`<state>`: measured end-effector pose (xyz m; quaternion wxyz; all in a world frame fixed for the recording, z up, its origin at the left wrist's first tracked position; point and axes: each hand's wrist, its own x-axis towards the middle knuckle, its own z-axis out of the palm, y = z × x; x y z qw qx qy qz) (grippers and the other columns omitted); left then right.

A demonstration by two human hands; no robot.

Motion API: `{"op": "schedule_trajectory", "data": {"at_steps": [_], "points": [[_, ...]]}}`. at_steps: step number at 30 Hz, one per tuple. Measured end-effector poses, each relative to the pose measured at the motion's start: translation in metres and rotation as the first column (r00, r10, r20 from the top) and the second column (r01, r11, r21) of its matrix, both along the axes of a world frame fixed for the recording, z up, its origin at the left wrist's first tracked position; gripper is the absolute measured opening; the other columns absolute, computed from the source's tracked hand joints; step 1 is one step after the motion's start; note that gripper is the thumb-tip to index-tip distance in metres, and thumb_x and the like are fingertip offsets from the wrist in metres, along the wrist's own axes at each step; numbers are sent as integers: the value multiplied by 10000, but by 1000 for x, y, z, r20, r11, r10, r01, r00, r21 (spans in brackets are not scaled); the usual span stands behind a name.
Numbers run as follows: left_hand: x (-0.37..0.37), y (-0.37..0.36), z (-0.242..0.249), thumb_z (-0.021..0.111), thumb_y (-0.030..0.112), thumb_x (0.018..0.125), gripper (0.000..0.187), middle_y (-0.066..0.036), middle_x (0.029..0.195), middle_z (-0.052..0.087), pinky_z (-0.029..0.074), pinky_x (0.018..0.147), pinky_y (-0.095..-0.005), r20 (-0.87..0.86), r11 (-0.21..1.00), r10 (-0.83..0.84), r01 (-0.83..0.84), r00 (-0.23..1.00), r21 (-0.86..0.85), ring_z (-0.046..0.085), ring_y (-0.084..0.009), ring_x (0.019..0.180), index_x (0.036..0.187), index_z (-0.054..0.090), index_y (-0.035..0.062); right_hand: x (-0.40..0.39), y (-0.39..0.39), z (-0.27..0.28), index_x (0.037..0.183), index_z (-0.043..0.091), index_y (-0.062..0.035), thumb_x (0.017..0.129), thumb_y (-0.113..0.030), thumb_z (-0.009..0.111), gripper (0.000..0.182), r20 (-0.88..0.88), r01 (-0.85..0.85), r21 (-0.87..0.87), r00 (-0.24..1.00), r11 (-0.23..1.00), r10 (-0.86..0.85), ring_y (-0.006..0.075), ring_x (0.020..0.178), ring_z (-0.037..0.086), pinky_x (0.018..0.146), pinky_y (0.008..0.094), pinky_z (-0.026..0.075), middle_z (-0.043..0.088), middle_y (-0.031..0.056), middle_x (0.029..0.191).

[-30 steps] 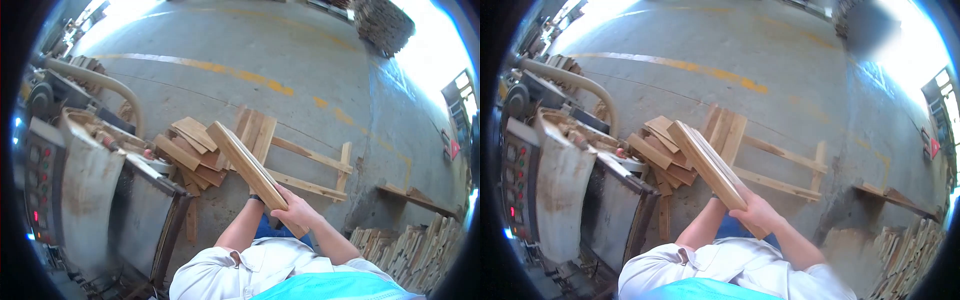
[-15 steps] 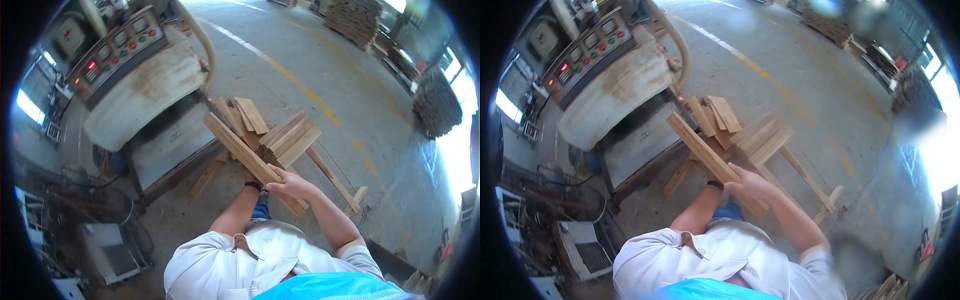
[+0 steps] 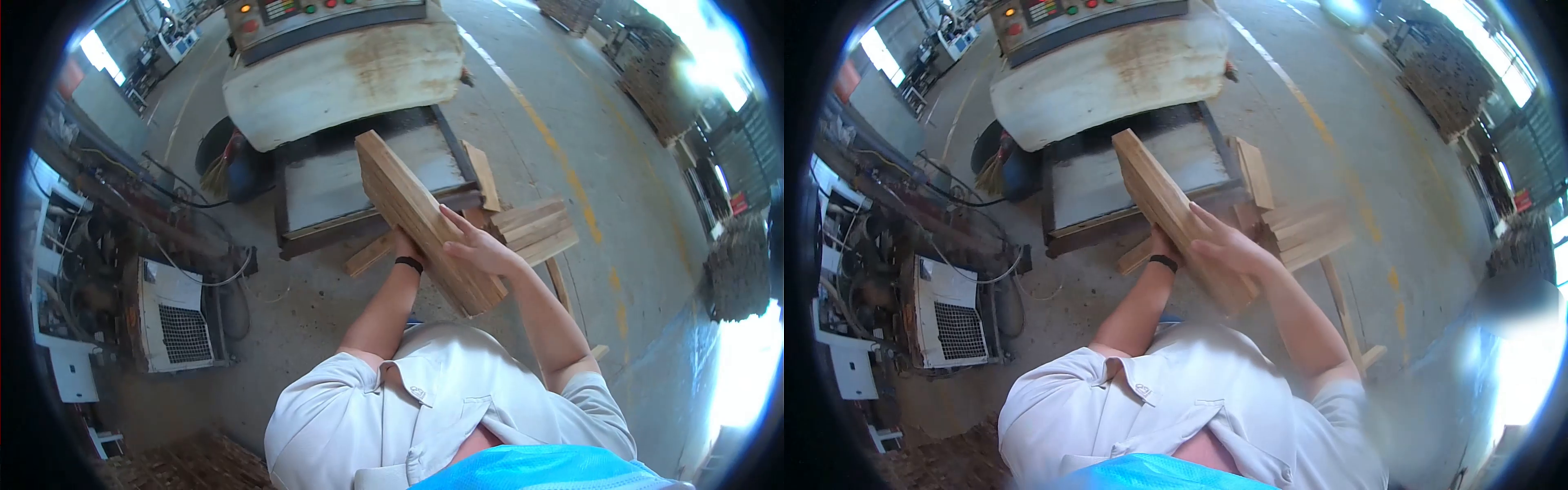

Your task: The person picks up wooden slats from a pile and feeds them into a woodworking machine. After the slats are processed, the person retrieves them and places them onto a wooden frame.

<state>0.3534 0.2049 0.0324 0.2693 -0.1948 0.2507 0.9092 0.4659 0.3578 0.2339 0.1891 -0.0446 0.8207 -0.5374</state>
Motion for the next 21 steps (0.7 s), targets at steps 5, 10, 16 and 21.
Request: {"op": "schedule_trajectory", "data": {"at_steps": [5, 10, 16, 21], "points": [[-68, -98, -24, 304, 695, 993, 785, -122, 1503, 513, 391, 1142, -497, 10, 957, 1, 2, 1000, -290, 495, -338, 1363, 1526, 424, 131, -86, -52, -40, 1638, 165, -108, 981, -264, 646, 829, -72, -12, -216, 997, 976, -4, 190, 1549, 175, 1238, 320, 154, 199, 68, 1692], [-140, -182, -55, 451, 689, 967, 841, -152, 1547, 455, 369, 1157, -497, 75, 889, 0, 34, 997, -457, 453, -330, 1403, 1543, 386, 80, -148, -92, -126, 1635, 176, -88, 958, -241, 643, 836, 2, 120, -433, 991, 893, -132, 182, 1559, 120, 1240, 311, 124, 155, 70, 1704], [-184, -185, 4, 573, 762, 832, 1079, -309, 1524, 359, 270, 1187, -514, 262, 20, -108, 266, 959, -964, 308, -444, 1439, 1503, 365, -56, -180, -115, -170, 1649, 173, -205, 976, -215, 524, 760, 400, 482, -610, 873, 629, -281, 218, 1440, 372, 1198, 344, 270, 334, 66, 1622], [-204, -181, 10, 590, 741, 834, 1074, -343, 1500, 360, 283, 1162, -555, 212, -61, -262, 203, 942, -977, 309, -497, 1411, 1507, 334, -57, -208, -101, -209, 1626, 254, -240, 995, -330, 551, 704, 300, 463, -579, 887, 671, -352, 253, 1334, 478, 1111, 392, 407, 425, 127, 1522]]}}
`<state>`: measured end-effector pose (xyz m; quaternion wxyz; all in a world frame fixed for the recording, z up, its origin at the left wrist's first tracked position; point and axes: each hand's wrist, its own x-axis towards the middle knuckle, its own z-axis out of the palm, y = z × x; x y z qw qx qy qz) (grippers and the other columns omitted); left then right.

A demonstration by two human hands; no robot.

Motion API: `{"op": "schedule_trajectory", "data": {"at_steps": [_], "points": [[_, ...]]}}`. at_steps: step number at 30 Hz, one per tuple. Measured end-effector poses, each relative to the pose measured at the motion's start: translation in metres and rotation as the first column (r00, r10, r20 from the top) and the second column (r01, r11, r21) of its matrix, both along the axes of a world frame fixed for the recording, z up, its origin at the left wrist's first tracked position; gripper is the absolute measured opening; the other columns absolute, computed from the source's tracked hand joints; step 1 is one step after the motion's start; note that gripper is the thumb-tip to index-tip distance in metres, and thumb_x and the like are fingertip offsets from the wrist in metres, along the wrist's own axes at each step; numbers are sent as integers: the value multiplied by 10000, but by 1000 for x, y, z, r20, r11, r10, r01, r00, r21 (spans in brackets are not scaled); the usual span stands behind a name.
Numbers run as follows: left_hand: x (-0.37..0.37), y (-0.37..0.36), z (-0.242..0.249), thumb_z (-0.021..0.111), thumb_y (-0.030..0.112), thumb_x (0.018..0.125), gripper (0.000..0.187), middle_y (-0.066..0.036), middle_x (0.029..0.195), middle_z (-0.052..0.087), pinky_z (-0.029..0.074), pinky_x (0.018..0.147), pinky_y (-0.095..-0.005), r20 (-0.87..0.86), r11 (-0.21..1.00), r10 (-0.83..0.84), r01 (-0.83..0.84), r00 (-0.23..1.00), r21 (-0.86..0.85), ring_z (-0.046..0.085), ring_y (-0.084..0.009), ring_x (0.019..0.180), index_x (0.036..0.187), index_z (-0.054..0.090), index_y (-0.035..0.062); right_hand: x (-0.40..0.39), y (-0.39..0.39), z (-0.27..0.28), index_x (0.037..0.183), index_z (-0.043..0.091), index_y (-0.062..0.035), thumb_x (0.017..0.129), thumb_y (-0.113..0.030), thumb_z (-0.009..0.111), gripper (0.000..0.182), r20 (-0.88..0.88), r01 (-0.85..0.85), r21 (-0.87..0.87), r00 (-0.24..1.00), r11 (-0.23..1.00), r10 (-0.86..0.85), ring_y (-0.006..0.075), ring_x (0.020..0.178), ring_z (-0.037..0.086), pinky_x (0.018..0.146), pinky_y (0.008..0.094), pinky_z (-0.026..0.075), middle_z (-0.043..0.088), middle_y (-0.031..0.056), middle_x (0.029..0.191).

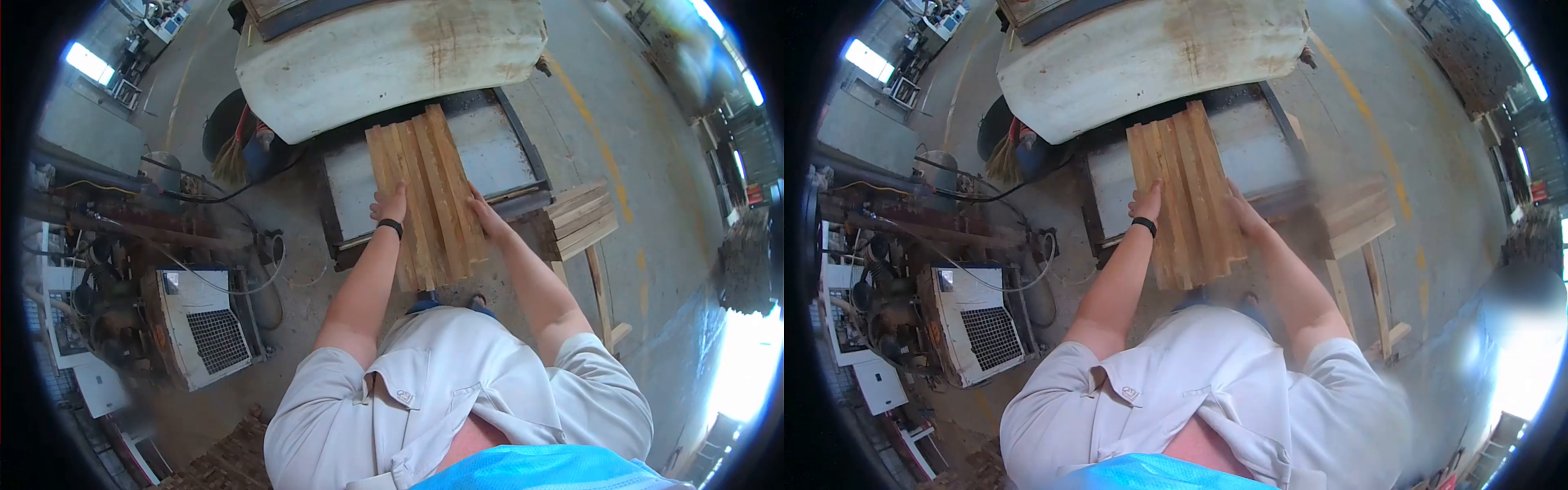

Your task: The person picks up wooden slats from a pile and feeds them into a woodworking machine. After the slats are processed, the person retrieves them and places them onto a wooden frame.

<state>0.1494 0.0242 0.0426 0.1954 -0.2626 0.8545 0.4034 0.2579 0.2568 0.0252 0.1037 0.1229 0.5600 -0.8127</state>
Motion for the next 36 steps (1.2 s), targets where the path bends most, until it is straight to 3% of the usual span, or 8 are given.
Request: {"op": "schedule_trajectory", "data": {"at_steps": [2, 4, 7, 9, 14, 16, 22, 36], "points": [[1, -2, -4, 622, 723, 837, 1094, -329, 1497, 375, 317, 1143, -563, -23, 997, -75, 74, 997, -30, 360, -503, 1383, 1529, 289, -56, -9, 8, -2, 1620, 276, -238, 996, -398, 582, 713, -52, -1, 210, 999, 978, 13, 276, 1308, 499, 1092, 407, 431, 442, 157, 1487], [8, -12, -15, 648, 675, 856, 1064, -320, 1481, 393, 333, 1134, -561, -100, 997, -69, 71, 993, 16, 394, -496, 1360, 1536, 275, -52, -16, 17, 0, 1602, 323, -206, 955, -513, 643, 784, 211, -175, 697, 977, 695, 34, 341, 1282, 510, 1096, 429, 428, 462, 220, 1392], [27, -37, -27, 679, 590, 897, 1003, -298, 1461, 420, 357, 1122, -552, -244, 943, 24, 59, 969, 327, 447, -476, 1323, 1551, 253, -40, -16, 27, 3, 1581, 368, -185, 920, -519, 691, 808, 213, -258, 851, 966, 457, 150, 414, 1283, 494, 1112, 432, 411, 453, 268, 1332], [46, -55, -31, 683, 553, 918, 971, -287, 1456, 429, 364, 1120, -544, -286, 822, 120, 67, 951, 566, 467, -464, 1309, 1558, 244, -32, -9, 28, 6, 1574, 377, -168, 888, -505, 727, 840, 187, -248, 799, 968, 547, 166, 428, 1295, 481, 1119, 436, 407, 436, 274, 1367], [133, -75, -16, 737, 537, 874, 1029, -296, 1523, 341, 304, 1166, -539, -605, 866, -407, 499, 684, -19, 340, -451, 1416, 1578, 223, -11, 41, 5, 30, 1553, 404, -138, 774, -458, 827, 942, -13, -116, 869, 967, 482, 256, 455, 1378, 393, 1150, 487, 374, 364, 262, 1498], [166, -67, -4, 784, 583, 783, 1121, -272, 1595, 241, 228, 1196, -597, -517, 636, -759, 622, 396, -457, 182, -465, 1497, 1610, 214, 87, 74, -14, 56, 1549, 410, -142, 703, -463, 859, 1011, 24, -89, 987, 900, 130, 436, 465, 1477, 246, 1201, 562, 266, 299, 217, 1590], [195, -39, -4, 783, 681, 672, 1170, -62, 1716, 45, 145, 1164, -730, -105, 325, -936, 709, 335, -626, -38, -432, 1555, 1626, 223, 299, 108, -23, 38, 1553, 417, -202, 712, -548, 822, 995, 36, -44, 999, 703, -8, 710, 483, 1533, 78, 1216, 652, 99, 213, 180, 1660], [124, -9, 0, 692, 772, 715, 1129, -36, 1718, 37, 184, 1142, -737, -26, 257, -939, 651, 343, -714, -15, -432, 1555, 1626, 225, 296, 35, 2, 24, 1575, 377, -231, 821, -615, 694, 904, -34, 125, 990, 651, -63, 758, 480, 1531, 109, 1197, 681, 131, 236, 155, 1663]]}}
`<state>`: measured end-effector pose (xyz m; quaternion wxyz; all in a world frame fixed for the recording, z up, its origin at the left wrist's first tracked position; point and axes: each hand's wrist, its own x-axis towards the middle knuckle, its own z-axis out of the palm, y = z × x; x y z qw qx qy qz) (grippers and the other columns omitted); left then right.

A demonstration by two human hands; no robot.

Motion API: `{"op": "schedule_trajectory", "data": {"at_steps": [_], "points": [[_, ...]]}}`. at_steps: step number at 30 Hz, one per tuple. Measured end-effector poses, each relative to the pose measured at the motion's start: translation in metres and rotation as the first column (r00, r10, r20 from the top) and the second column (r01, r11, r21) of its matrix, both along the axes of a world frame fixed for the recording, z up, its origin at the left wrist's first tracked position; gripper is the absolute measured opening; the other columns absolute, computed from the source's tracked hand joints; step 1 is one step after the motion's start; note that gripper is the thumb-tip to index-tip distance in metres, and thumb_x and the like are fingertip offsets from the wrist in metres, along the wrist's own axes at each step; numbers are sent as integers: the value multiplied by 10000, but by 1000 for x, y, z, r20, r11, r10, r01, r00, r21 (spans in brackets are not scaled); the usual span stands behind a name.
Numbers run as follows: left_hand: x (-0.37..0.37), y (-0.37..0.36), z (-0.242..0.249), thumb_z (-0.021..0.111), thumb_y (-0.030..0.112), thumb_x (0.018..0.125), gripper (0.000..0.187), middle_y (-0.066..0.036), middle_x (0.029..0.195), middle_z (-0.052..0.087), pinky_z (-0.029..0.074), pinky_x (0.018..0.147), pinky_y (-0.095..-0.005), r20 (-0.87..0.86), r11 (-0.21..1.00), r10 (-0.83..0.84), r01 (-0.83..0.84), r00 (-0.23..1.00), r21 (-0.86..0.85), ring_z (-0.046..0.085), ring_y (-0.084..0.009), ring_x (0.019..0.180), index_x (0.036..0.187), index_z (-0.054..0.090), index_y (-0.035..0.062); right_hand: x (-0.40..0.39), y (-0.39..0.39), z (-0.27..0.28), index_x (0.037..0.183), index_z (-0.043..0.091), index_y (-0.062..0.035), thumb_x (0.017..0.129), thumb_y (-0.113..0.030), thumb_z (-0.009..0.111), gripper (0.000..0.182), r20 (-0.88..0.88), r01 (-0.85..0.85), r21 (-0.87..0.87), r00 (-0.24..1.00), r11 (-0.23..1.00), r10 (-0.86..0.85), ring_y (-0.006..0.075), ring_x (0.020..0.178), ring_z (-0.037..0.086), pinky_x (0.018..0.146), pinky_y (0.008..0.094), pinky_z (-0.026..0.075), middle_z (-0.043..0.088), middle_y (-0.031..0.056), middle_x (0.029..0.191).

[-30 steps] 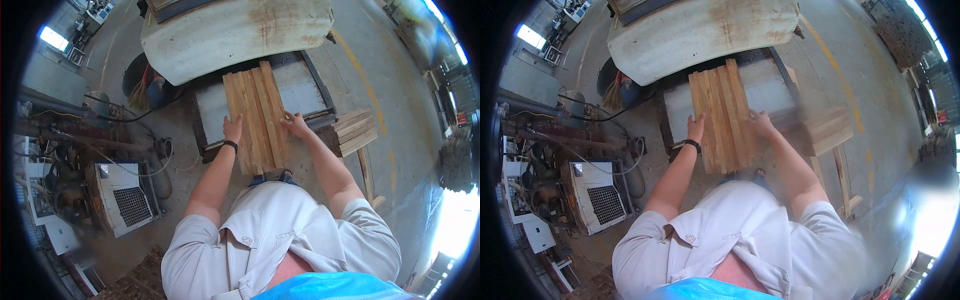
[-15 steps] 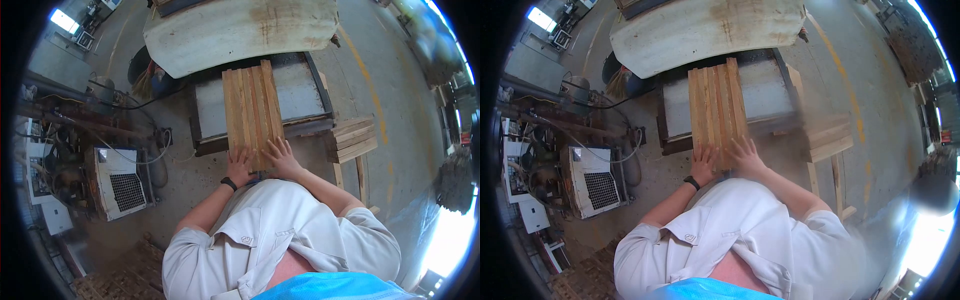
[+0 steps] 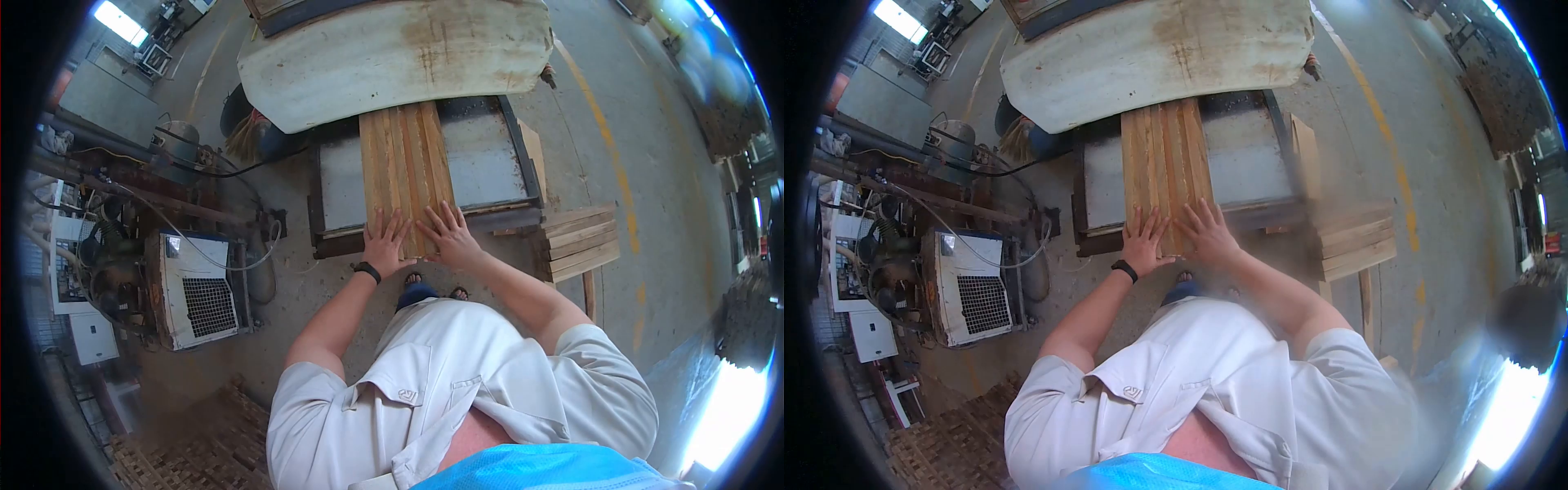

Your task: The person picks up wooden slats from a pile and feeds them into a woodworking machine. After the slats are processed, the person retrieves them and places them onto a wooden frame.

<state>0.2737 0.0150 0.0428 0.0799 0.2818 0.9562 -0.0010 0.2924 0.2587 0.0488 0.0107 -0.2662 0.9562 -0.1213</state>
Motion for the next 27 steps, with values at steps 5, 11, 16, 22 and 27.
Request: {"op": "schedule_trajectory", "data": {"at_steps": [5, 11, 16, 22, 27], "points": [[-47, 10, -4, 721, 747, 715, 1133, -50, 1714, 62, 214, 1133, -729, -79, 999, 4, -1, 997, 37, 15, -442, 1551, 1625, 229, 286, -52, 9, 3, 1591, 340, -235, 820, -611, 700, 930, 42, -9, 31, 999, 999, 8, 479, 1533, 111, 1190, 683, 162, 223, 144, 1671], [-110, 22, -2, 710, 757, 725, 1117, -60, 1708, 90, 232, 1127, -725, -75, 999, 33, -32, 997, 19, 31, -441, 1550, 1621, 244, 279, -114, 15, -1, 1592, 335, -231, 816, -619, 700, 941, 10, 5, -20, 1000, 1000, -5, 464, 1540, 105, 1183, 685, 182, 241, 131, 1669], [-160, 27, 12, 727, 722, 745, 1103, -57, 1709, 59, 216, 1145, -708, 1, 999, 52, -52, 999, -4, 1, -432, 1554, 1620, 234, 266, -155, 14, -5, 1593, 332, -234, 841, -617, 676, 911, 27, 36, -17, 999, 999, -35, 457, 1543, 100, 1188, 674, 181, 248, 127, 1668], [-185, 30, 13, 732, 716, 744, 1090, -42, 1711, 56, 238, 1135, -714, -3, 998, 58, -58, 998, 8, 15, -420, 1556, 1614, 254, 264, -176, 14, -6, 1582, 357, -233, 850, -605, 672, 879, -4, 57, -43, 998, 997, -57, 448, 1541, 116, 1193, 665, 185, 259, 120, 1665], [-205, 31, 8, 734, 718, 740, 1083, -40, 1710, 67, 243, 1125, -724, -20, 998, 54, -53, 998, 14, 22, -416, 1556, 1607, 277, 258, -197, 16, -8, 1572, 376, -230, 833, -588, 691, 879, -4, 65, -49, 998, 997, -65, 439, 1542, 127, 1195, 664, 185, 257, 113, 1667]]}}
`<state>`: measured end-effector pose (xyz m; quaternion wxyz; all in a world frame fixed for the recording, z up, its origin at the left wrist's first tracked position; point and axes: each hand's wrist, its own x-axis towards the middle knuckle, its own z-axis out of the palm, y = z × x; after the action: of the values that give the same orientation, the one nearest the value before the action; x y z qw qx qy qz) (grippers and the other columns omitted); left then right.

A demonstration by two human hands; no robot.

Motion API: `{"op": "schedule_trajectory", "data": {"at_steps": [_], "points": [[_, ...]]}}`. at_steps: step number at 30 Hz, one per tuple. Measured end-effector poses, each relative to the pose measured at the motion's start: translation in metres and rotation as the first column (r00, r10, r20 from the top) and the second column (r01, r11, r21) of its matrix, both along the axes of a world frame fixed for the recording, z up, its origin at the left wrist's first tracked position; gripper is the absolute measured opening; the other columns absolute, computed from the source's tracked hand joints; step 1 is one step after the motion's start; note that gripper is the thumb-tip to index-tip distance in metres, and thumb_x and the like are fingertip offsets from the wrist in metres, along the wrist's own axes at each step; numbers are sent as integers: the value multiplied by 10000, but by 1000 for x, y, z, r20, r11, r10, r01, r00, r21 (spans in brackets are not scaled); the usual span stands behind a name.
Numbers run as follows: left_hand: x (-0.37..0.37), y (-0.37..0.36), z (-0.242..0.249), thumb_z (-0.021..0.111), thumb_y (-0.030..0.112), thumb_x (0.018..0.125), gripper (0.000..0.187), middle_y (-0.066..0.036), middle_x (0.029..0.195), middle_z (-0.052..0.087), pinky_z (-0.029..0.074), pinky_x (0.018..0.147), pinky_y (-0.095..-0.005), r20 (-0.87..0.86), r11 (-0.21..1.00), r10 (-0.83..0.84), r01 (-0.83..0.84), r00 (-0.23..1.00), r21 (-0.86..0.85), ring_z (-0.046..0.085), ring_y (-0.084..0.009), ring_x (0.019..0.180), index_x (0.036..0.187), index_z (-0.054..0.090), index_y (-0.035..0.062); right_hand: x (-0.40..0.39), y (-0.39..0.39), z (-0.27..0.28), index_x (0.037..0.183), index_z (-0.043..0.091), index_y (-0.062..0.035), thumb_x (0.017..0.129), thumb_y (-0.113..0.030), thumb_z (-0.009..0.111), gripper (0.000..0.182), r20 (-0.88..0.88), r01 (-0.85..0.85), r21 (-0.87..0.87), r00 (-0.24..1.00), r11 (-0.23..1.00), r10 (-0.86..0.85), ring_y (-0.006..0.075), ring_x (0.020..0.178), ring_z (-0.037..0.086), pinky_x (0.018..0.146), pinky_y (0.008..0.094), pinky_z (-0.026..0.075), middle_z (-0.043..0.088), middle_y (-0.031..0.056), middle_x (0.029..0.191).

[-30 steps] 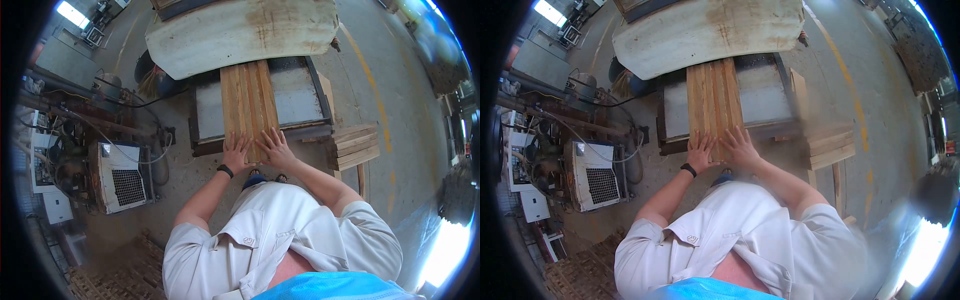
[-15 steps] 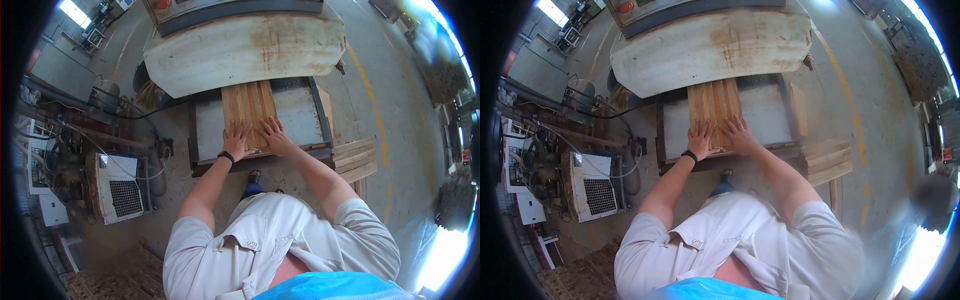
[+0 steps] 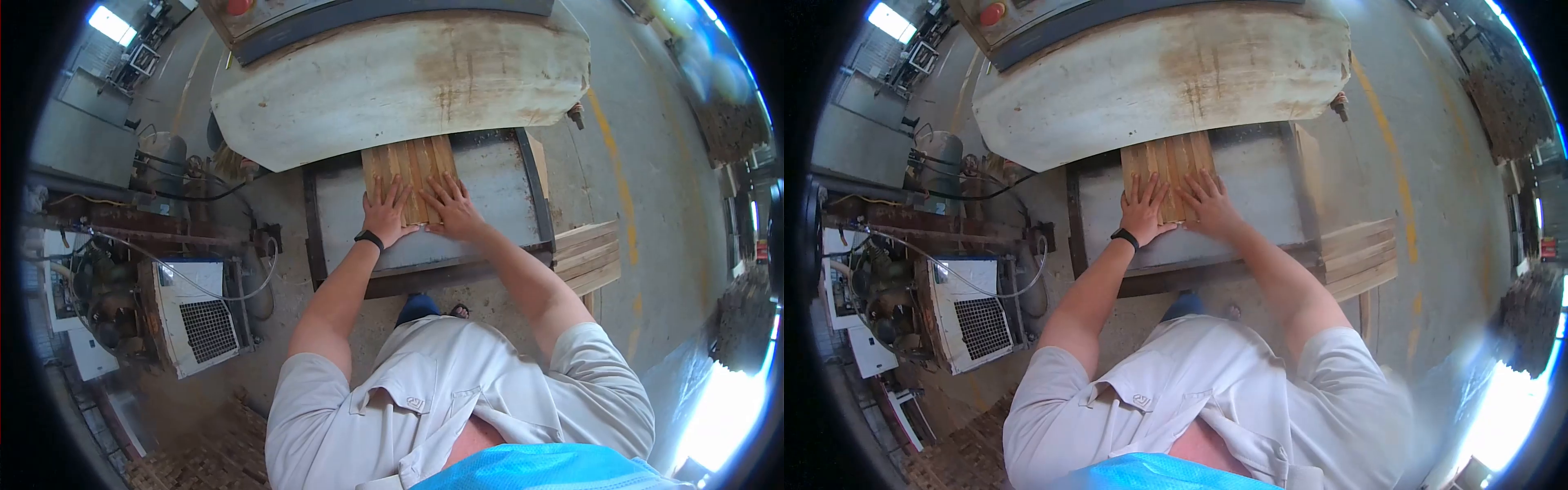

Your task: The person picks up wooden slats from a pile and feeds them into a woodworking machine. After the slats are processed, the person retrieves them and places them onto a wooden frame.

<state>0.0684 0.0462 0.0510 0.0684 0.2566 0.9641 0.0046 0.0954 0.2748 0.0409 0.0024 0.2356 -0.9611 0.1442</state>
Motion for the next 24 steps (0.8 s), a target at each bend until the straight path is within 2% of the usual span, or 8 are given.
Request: {"op": "schedule_trajectory", "data": {"at_steps": [12, 14, 17, 18, 20, 21, 23, 24], "points": [[-49, 4, -7, 752, 711, 722, 1096, -37, 1707, 92, 257, 1110, -744, -18, 1000, -8, 8, 1000, 16, 57, -427, 1550, 1605, 278, 266, -46, 3, 9, 1606, 292, -269, 822, -631, 689, 950, 0, 16, 34, 1000, 999, -16, 426, 1552, 101, 1211, 655, 163, 177, 89, 1693], [-56, 3, -8, 753, 710, 721, 1101, -36, 1706, 94, 260, 1099, -752, -39, 999, -23, 25, 999, 36, 63, -427, 1550, 1603, 283, 250, -53, 1, 17, 1622, 226, -284, 840, -601, 688, 962, 117, 8, 109, 993, 994, -21, 418, 1559, 62, 1240, 611, 123, 131, 88, 1704], [-66, 2, -7, 759, 686, 733, 1085, -58, 1703, 100, 216, 1123, -751, -52, 999, -25, 27, 998, 43, 58, -432, 1549, 1605, 280, 253, -58, -7, 24, 1611, 269, -256, 839, -526, 727, 937, 89, 61, 156, 993, 986, -76, 409, 1559, 74, 1246, 599, 130, 153, 95, 1696], [-68, 2, -5, 765, 672, 736, 1080, -74, 1698, 107, 187, 1129, -754, -86, 997, -7, 14, 996, 75, 54, -432, 1549, 1602, 285, 243, -57, -12, 24, 1611, 269, -256, 839, -526, 727, 937, 89, 78, 157, 992, 985, -93, 409, 1559, 74, 1246, 599, 130, 153, 95, 1696], [-66, 4, -3, 770, 658, 739, 1074, -90, 1694, 113, 158, 1136, -757, -113, 994, -8, 20, 994, 110, 49, -431, 1549, 1600, 290, 232, -44, -22, 23, 1564, 372, -208, 836, -438, 760, 857, 77, 294, 18, 953, 956, -294, 404, 1554, 102, 1247, 579, 153, 207, 104, 1676], [-60, 4, -2, 788, 612, 748, 1050, -127, 1672, 147, 168, 1148, -728, -152, 979, 27, 5, 988, 205, 85, -432, 1536, 1590, 305, 212, -34, -22, 22, 1564, 372, -208, 836, -438, 760, 857, 80, 310, 24, 947, 950, -311, 404, 1554, 102, 1247, 579, 153, 207, 104, 1676], [-45, 5, -4, 805, 566, 757, 1027, -164, 1650, 181, 178, 1160, -698, -181, 953, 53, 5, 982, 301, 120, -433, 1524, 1581, 320, 192, -6, -20, 21, 1491, 470, -168, 847, -368, 757, 733, 15, 409, -163, 911, 898, -412, 401, 1528, 193, 1232, 549, 224, 299, 115, 1632], [-37, 6, -11, 823, 492, 765, 994, -200, 1602, 239, 190, 1172, -656, -155, 879, 125, -37, 980, 474, 183, -442, 1488, 1566, 337, 159, 10, -16, 14, 1491, 470, -168, 847, -368, 757, 733, 16, 422, -159, 905, 893, -425, 401, 1528, 193, 1232, 549, 224, 299, 115, 1632]]}}
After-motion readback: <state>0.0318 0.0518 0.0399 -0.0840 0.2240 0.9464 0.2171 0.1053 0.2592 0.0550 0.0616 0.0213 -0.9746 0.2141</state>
